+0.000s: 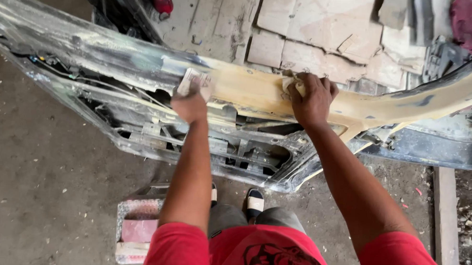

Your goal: The person sands a yellowish car bumper using a sanding block held in the right hand. The person moves the sanding block back and forth along the surface of the bumper, which is positioned on a workbench in a workshop environment.

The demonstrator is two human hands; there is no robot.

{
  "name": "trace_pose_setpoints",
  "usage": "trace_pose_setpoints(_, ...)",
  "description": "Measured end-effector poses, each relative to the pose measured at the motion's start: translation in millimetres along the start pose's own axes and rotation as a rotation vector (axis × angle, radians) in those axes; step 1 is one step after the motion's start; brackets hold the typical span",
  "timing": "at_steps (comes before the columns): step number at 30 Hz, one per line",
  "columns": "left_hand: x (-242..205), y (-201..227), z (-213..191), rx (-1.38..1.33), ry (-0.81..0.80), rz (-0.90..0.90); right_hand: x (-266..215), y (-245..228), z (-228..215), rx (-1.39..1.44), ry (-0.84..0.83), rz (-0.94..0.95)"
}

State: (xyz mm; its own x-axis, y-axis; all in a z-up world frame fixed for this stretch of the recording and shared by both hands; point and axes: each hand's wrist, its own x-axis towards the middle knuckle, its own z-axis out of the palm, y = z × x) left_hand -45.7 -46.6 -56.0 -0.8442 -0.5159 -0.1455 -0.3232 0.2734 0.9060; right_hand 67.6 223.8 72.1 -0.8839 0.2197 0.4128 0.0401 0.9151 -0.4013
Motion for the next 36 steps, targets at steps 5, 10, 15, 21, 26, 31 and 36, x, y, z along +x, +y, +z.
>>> trace_pose_setpoints(5, -113, 28, 41, -0.168, -0.071, 0.084, 1, -3, -1, -0.006, 0.019, -0.032)
trace_pose_setpoints(10, -65, 24, 12, -0.081, -0.159, 0.215, 2, 2, -2, 0.025, -0.008, -0.016)
trace_pose_setpoints(15, -6, -36, 45, 0.083, -0.086, -0.030, 3, 2, 3, -0.019, -0.010, -0.007)
trace_pose_setpoints(21, -118, 58, 20, -0.177, -0.244, 0.145, 2, 3, -1, -0.003, -0.027, -0.008)
trace_pose_setpoints(26, -24, 41, -22, -0.109, -0.033, 0.198, -5, 5, -2, 0.015, -0.003, -0.037)
trace_pose_setpoints(31, -135, 67, 19, -0.172, -0.159, 0.043, 4, 3, 0, -0.016, -0.019, -0.006)
trace_pose_setpoints(36, -54, 43, -5, -0.258, -0.160, 0.242, 0, 6, 1, 0.009, 0.042, -0.076)
